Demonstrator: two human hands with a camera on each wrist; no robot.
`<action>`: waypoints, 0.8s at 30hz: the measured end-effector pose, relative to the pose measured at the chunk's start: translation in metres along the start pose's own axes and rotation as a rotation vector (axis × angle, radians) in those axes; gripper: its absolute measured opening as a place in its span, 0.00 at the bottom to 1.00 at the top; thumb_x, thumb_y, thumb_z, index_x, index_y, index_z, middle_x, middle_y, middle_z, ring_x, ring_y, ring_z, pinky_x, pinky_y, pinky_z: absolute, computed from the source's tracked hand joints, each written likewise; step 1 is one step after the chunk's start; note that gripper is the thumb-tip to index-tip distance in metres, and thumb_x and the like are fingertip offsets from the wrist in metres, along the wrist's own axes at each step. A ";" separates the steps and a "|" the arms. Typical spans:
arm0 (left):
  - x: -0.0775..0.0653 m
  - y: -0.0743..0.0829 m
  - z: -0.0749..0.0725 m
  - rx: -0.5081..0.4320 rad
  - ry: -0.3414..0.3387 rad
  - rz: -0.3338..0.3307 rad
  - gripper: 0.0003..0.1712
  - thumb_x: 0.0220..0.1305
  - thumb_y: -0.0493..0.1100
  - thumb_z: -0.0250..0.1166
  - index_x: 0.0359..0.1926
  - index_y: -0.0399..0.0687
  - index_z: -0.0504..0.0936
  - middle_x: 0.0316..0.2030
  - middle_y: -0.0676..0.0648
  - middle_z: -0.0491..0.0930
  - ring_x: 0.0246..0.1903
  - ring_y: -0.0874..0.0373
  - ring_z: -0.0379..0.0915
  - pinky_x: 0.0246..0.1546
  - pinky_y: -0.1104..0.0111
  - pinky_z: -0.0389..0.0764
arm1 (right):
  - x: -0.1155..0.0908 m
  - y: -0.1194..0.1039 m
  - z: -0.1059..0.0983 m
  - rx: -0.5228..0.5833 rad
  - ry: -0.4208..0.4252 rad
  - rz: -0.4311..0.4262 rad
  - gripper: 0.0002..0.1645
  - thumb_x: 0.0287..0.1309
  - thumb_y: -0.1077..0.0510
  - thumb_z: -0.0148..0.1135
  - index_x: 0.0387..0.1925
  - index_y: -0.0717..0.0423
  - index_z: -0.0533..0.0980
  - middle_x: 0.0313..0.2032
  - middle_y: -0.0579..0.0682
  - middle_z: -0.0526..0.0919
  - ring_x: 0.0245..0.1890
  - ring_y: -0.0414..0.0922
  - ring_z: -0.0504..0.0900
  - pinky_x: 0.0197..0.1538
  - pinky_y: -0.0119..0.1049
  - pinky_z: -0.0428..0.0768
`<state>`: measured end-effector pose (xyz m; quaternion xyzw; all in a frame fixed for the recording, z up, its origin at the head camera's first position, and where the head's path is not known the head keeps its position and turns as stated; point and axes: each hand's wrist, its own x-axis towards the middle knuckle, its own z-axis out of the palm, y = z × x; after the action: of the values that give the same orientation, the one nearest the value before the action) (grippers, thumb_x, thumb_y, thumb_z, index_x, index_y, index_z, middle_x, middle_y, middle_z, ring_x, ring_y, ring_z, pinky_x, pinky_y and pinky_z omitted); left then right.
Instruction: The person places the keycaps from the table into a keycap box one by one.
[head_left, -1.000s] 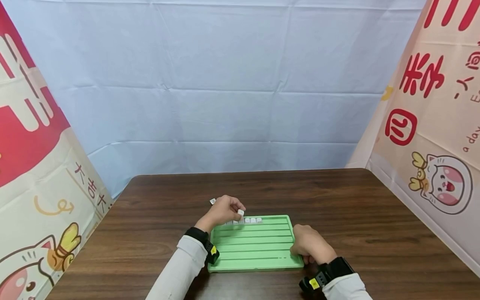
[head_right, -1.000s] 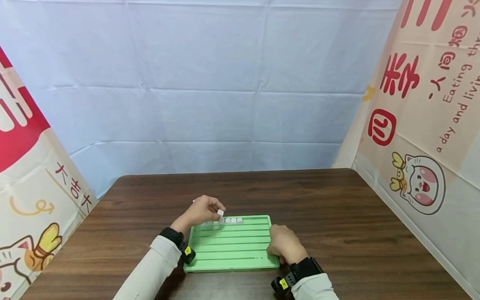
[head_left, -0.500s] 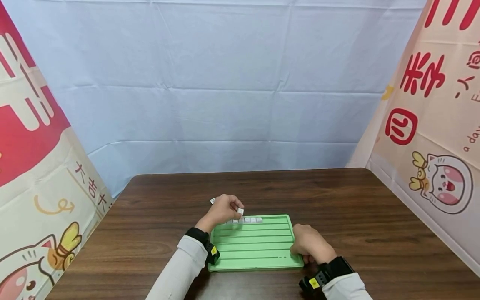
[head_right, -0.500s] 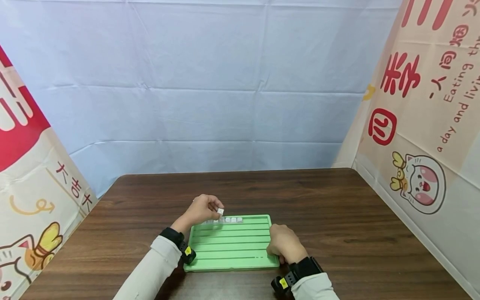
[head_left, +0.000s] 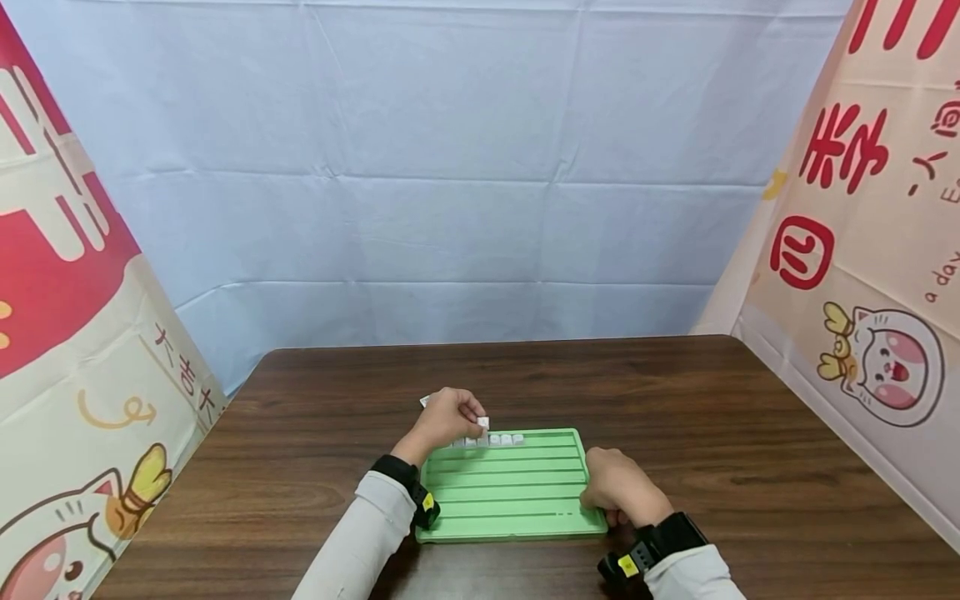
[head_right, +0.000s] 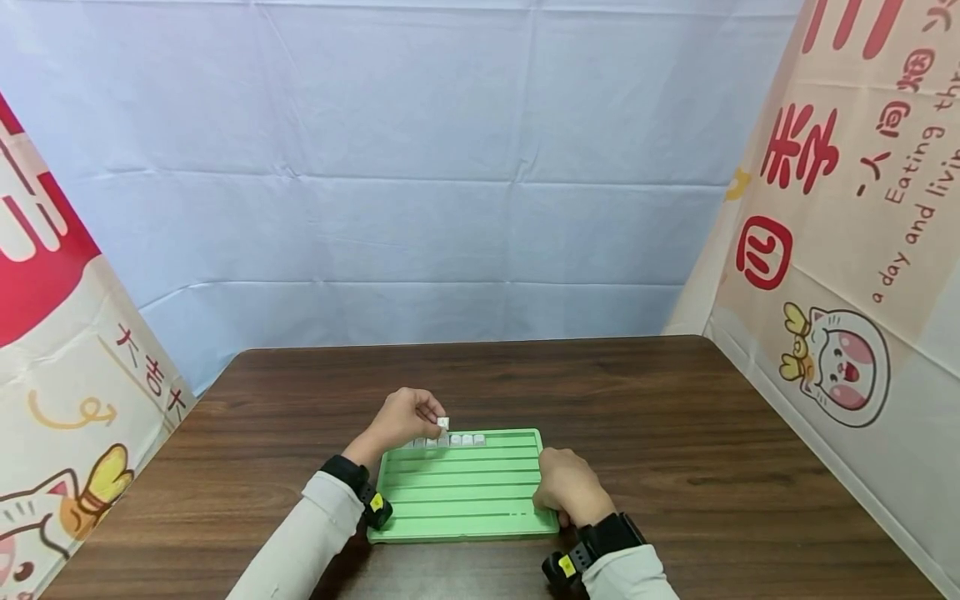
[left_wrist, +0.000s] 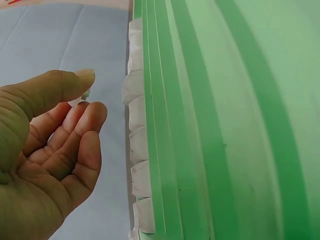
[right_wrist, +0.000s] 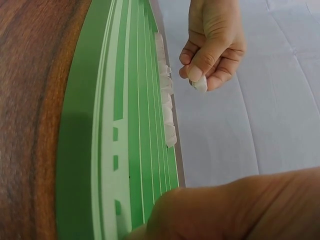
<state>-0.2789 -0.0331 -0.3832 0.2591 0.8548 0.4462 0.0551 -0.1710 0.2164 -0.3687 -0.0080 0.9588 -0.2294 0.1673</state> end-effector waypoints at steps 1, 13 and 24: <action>0.000 0.000 0.000 0.000 -0.003 -0.005 0.08 0.48 0.31 0.71 0.30 0.43 0.81 0.23 0.51 0.77 0.24 0.60 0.75 0.29 0.68 0.78 | 0.000 0.000 0.000 0.001 0.002 -0.001 0.04 0.46 0.70 0.61 0.24 0.63 0.72 0.07 0.54 0.72 0.06 0.43 0.69 0.09 0.31 0.67; 0.001 0.000 0.002 0.010 -0.027 -0.012 0.07 0.51 0.31 0.69 0.32 0.42 0.82 0.24 0.52 0.76 0.25 0.60 0.73 0.28 0.69 0.77 | -0.001 0.000 0.000 0.004 -0.001 -0.007 0.05 0.46 0.70 0.60 0.23 0.62 0.72 0.07 0.54 0.71 0.06 0.43 0.68 0.09 0.30 0.66; 0.002 0.003 0.004 0.013 -0.025 -0.005 0.06 0.51 0.32 0.70 0.31 0.42 0.82 0.23 0.52 0.76 0.24 0.61 0.74 0.27 0.69 0.77 | -0.001 -0.001 -0.001 0.000 0.000 -0.009 0.05 0.46 0.70 0.61 0.23 0.62 0.72 0.07 0.54 0.72 0.06 0.43 0.69 0.09 0.31 0.66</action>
<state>-0.2779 -0.0276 -0.3832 0.2629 0.8575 0.4374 0.0651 -0.1701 0.2166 -0.3667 -0.0122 0.9587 -0.2304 0.1664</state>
